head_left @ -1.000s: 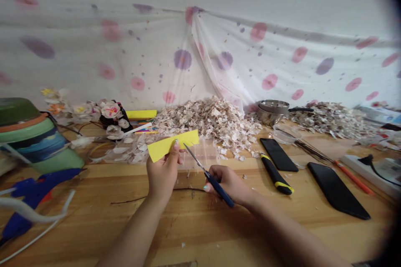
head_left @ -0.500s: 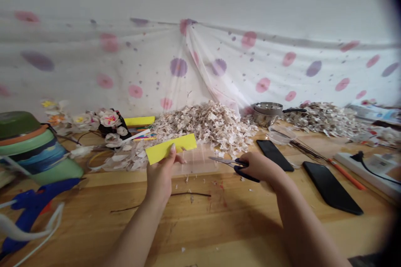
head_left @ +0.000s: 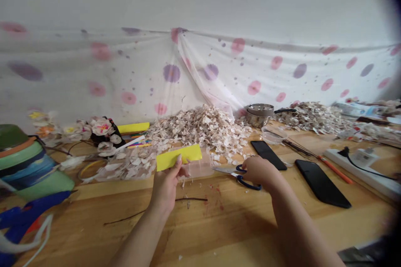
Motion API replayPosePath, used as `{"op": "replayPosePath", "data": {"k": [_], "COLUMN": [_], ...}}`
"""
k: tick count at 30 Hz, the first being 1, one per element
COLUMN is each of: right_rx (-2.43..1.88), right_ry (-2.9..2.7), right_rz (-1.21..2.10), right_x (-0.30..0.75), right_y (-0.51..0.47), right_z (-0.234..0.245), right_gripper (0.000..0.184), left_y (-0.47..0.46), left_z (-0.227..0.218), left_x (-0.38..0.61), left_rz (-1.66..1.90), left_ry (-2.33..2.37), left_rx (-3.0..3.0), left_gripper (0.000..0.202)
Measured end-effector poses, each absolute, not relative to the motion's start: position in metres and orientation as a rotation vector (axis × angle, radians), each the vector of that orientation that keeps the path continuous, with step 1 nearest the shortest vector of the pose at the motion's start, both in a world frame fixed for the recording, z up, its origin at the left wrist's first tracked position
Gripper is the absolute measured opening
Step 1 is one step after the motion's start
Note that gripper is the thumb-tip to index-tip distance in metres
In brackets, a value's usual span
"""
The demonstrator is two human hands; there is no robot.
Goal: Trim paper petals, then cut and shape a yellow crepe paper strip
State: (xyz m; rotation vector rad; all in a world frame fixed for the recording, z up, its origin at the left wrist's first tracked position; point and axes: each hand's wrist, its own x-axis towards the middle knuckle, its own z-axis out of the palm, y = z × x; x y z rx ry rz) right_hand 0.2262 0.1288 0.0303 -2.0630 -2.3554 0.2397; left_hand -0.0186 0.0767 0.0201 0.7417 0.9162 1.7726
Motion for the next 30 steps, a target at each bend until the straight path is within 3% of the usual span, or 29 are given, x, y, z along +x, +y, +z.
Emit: {"op": "replayPosePath", "data": {"k": [3,6,8,14,18,22,26,30], "right_rx": [-1.820,-1.083,-0.815,-0.872,-0.803,-0.671,-0.584,-0.657], "right_ry": [-2.273,-1.979,-1.857,-1.739,-1.779,-1.941,-2.060,-2.159], "right_rz": [0.346,0.874,1.158,1.332,1.555,1.738,1.654,1.410], "right_x": [0.212,0.187,0.175,0.176,0.182,0.175,0.167,0.167], "right_y": [0.126,0.119,0.116,0.124,0.127,0.120,0.112,0.116], "right_z": [0.036,0.033,0.026,0.015,0.014,0.009,0.006,0.003], "right_gripper": [0.035,0.040,0.041,0.038,0.037,0.042,0.037,0.047], "left_y": [0.076,0.073,0.071,0.071,0.080,0.081,0.078,0.080], "left_z": [0.013,0.006,0.003,-0.007,0.002,0.012,-0.003,-0.016], "left_x": [-0.012,-0.002,0.005,0.006,-0.019,-0.029,-0.012,0.001], "left_rz": [1.704,1.639,1.605,1.540,1.614,1.354,1.105,1.108], "left_ry": [0.961,1.010,1.039,1.094,1.047,1.018,1.026,1.035], "left_rx": [0.743,0.794,0.845,0.980,1.019,1.155,1.230,1.231], "left_gripper": [0.030,0.027,0.025,0.023,0.038,0.037,0.027,0.018]}}
